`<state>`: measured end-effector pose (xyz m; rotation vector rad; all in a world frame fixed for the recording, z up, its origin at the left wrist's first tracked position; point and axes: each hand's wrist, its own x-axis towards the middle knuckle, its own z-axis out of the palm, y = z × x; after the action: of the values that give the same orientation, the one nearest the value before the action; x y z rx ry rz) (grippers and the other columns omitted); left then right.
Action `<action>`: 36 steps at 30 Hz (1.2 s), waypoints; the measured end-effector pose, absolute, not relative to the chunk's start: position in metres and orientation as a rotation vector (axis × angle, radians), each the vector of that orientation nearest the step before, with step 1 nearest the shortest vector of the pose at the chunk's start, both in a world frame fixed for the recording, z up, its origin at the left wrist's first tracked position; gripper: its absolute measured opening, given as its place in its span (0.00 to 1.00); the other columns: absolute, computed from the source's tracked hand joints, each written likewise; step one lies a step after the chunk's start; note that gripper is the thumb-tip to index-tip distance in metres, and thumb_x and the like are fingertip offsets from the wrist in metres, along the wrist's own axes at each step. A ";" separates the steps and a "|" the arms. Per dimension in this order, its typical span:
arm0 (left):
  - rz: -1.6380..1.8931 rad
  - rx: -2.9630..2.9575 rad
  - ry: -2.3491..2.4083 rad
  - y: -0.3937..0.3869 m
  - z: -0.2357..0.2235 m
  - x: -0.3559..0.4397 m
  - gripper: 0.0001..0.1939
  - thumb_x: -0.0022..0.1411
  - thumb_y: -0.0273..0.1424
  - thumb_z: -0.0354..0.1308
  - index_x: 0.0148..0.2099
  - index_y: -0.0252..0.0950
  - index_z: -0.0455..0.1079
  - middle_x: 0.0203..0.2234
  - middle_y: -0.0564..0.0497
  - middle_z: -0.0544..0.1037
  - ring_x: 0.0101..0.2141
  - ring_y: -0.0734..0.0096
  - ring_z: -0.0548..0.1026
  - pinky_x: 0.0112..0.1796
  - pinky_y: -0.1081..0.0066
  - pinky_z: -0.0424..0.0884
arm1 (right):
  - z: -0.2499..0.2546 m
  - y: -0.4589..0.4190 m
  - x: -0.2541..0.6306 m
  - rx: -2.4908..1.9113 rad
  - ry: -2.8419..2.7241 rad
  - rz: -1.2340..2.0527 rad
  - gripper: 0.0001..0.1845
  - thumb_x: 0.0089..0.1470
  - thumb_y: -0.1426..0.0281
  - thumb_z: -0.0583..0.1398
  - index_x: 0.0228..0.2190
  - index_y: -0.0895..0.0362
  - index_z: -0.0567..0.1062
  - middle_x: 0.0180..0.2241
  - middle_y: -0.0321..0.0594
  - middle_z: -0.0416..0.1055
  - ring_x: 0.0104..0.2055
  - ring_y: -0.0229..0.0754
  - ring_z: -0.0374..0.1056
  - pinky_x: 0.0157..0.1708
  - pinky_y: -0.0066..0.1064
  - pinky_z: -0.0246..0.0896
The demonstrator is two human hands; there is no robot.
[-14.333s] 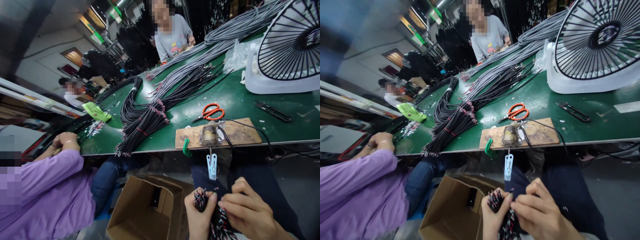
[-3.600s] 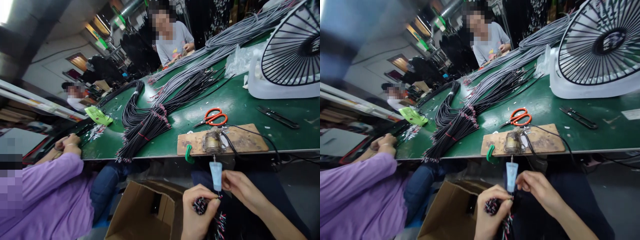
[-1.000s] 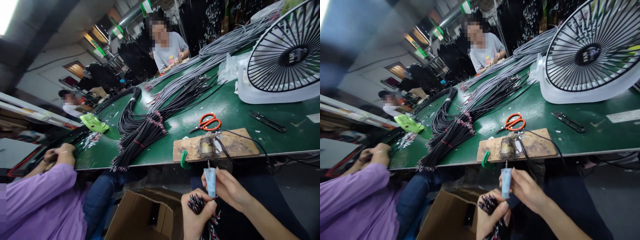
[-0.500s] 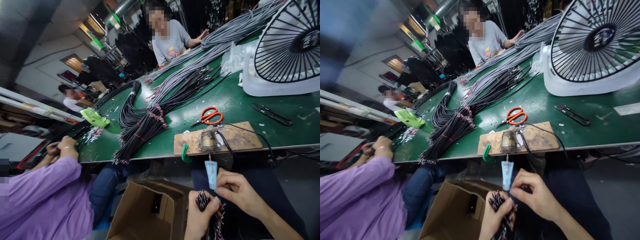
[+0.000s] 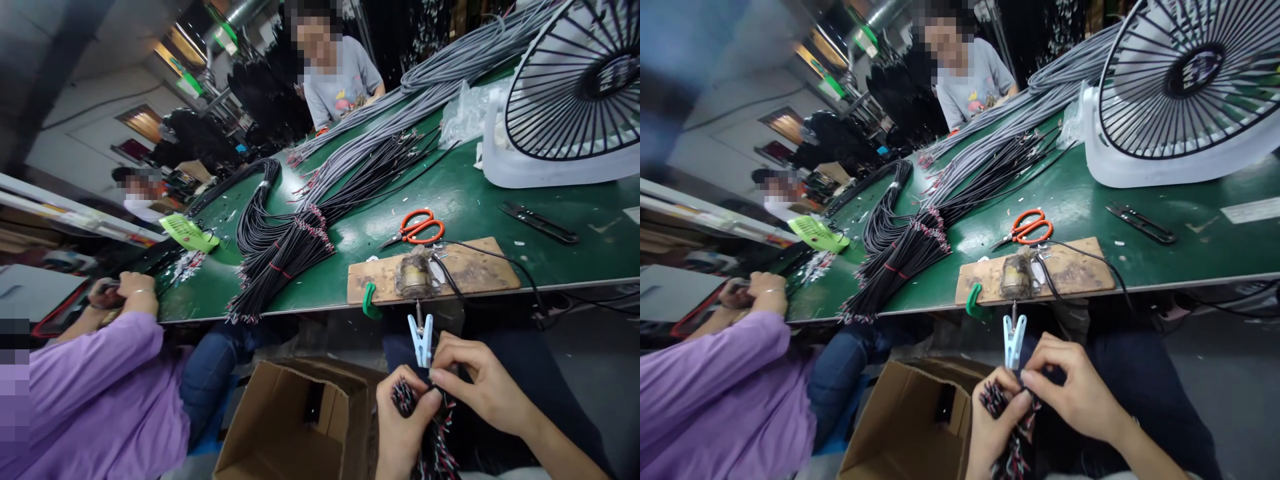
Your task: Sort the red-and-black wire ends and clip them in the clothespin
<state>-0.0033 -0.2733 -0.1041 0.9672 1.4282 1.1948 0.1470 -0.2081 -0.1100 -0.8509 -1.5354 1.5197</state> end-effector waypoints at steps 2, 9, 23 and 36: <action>1.280 0.898 1.372 -0.277 -0.108 -0.002 0.22 0.52 0.44 0.70 0.23 0.35 0.67 0.18 0.57 0.65 0.21 0.75 0.63 0.27 0.73 0.63 | -0.113 -0.208 0.149 -0.813 -1.473 1.613 0.15 0.57 0.62 0.65 0.22 0.57 0.78 0.24 0.40 0.72 0.29 0.44 0.65 0.35 0.38 0.60; 1.232 0.696 1.388 -0.285 -0.110 -0.004 0.24 0.47 0.52 0.71 0.27 0.36 0.70 0.19 0.56 0.69 0.15 0.76 0.67 0.17 0.73 0.65 | -0.119 -0.205 0.151 -0.580 -1.272 1.833 0.15 0.57 0.57 0.65 0.37 0.55 0.82 0.35 0.45 0.74 0.38 0.47 0.68 0.39 0.37 0.61; 1.223 1.247 1.311 -0.264 -0.080 -0.015 0.07 0.57 0.34 0.68 0.30 0.37 0.82 0.22 0.48 0.80 0.26 0.66 0.76 0.31 0.71 0.69 | -0.124 -0.213 0.126 -0.520 -0.730 2.136 0.16 0.53 0.58 0.68 0.26 0.59 0.76 0.26 0.35 0.63 0.29 0.38 0.57 0.32 0.30 0.55; 1.193 1.345 1.371 -0.248 -0.068 -0.027 0.08 0.58 0.33 0.67 0.28 0.37 0.82 0.19 0.51 0.75 0.23 0.70 0.72 0.28 0.72 0.66 | -0.095 -0.179 0.114 -0.578 -0.773 2.061 0.26 0.51 0.50 0.66 0.22 0.60 0.75 0.23 0.35 0.64 0.25 0.35 0.55 0.27 0.28 0.51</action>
<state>-0.0269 -0.2484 -0.0683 1.3447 1.3705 1.1934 0.1141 -0.1789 -0.0947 -0.5781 -0.7729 2.0613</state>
